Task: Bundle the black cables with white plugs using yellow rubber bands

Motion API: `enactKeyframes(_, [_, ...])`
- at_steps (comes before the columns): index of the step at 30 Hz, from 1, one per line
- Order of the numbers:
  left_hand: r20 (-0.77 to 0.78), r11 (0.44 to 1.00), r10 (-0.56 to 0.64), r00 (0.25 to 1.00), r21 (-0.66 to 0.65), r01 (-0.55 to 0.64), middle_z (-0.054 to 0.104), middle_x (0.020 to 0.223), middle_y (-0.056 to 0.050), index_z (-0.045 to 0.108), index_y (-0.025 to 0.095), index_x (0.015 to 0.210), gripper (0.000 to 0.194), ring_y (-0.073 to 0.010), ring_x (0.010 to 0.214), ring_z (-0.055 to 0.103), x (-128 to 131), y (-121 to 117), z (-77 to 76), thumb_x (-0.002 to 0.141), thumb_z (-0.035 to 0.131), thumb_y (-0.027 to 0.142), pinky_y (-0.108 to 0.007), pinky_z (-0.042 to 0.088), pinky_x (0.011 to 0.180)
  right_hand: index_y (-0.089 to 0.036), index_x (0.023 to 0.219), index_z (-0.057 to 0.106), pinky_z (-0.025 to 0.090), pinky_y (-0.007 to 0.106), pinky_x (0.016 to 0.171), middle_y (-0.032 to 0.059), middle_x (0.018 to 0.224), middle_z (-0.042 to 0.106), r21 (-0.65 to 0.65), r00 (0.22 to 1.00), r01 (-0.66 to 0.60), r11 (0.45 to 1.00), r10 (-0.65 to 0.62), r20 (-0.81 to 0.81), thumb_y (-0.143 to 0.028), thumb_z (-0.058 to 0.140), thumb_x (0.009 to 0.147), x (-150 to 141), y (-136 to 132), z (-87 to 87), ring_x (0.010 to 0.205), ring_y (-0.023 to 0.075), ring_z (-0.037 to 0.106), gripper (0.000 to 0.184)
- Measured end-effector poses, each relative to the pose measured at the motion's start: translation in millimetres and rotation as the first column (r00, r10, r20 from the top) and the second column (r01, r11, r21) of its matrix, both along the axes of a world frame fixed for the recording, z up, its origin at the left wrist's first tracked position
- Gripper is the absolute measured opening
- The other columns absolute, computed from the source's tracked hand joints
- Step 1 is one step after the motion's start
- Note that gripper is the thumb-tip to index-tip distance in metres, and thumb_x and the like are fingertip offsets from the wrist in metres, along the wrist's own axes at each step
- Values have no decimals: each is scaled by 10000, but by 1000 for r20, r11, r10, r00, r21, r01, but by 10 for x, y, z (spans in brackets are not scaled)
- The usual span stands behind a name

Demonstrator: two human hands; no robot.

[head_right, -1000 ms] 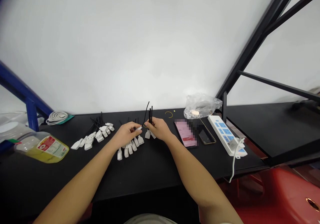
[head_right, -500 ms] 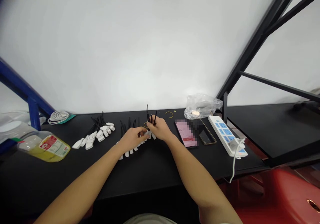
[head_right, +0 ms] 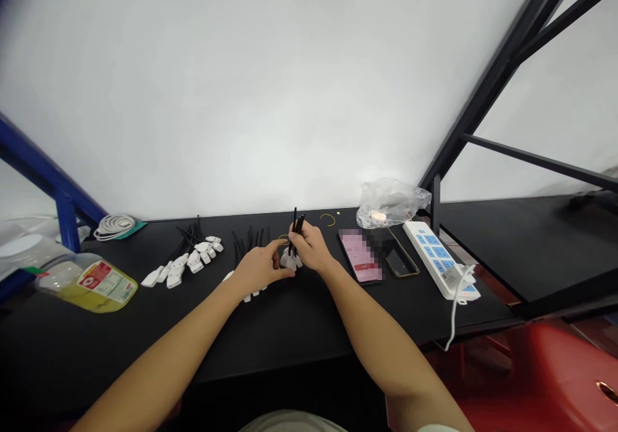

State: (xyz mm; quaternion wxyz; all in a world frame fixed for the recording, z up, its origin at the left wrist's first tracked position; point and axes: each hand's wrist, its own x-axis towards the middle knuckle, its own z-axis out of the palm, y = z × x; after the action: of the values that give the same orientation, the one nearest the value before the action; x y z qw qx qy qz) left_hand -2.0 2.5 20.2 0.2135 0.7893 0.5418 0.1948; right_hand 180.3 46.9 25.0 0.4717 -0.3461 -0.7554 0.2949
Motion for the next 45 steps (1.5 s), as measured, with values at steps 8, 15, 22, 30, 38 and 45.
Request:
enactKeyframes(8, [-101, 993, -73, 992, 87, 82, 708, 756, 14, 640, 241, 992, 285, -213, 711, 675, 35, -20, 23, 831, 658, 475, -291, 367, 630, -204, 870, 521, 404, 266, 626, 7, 738, 575, 96, 996, -15, 995, 6, 91, -385, 388, 1014, -40, -113, 59, 649, 143, 529, 267])
enactKeyframes(15, [-89, 994, -98, 991, 46, 102, 693, 754, 11, 636, 240, 944, 381, -208, 690, 655, 45, -48, 50, 840, 613, 606, -293, 355, 599, -204, 925, 551, 431, 265, 655, 23, 791, 630, 143, 986, -13, 990, -10, 164, -369, 421, 1012, -16, -74, 56, 687, 154, 580, 227])
enactKeyframes(22, [33, 998, 22, 999, 59, -24, 714, 830, 9, 626, 275, 1273, 569, -187, 725, 654, -125, -4, 167, 827, 615, 628, -278, 422, 648, -206, 941, 572, 434, 265, 653, 22, 786, 631, 140, 984, 24, 990, -48, 173, -389, 443, 1004, 3, -60, 29, 688, 159, 581, 233])
enactKeyframes(30, [-233, 924, 358, 904, -54, -380, 714, 710, -71, 666, 226, 660, 518, -270, 733, 665, -744, 199, 174, 845, 478, 671, -308, 394, 606, -201, 934, 590, 409, 271, 648, 22, 758, 615, 120, 976, 130, 984, -148, 159, -401, 464, 985, 51, -22, 12, 685, 167, 570, 241])
enactKeyframes(38, [-358, 910, 292, 887, -183, -373, 718, 749, -51, 567, 231, 668, 345, -238, 684, 646, -942, 233, 137, 775, 585, 559, -300, 385, 600, -203, 882, 571, 370, 256, 610, -7, 697, 572, 84, 973, 139, 987, -152, 173, -409, 496, 967, 24, -21, 46, 629, 149, 544, 235])
enactKeyframes(45, [-309, 909, 355, 882, -107, -403, 706, 762, -21, 535, 231, 711, 244, -212, 694, 632, -921, 241, 133, 747, 627, 455, -282, 346, 583, -203, 851, 571, 348, 247, 573, -25, 647, 557, 43, 971, 151, 988, -156, 183, -418, 519, 945, 16, 13, 25, 575, 134, 510, 241])
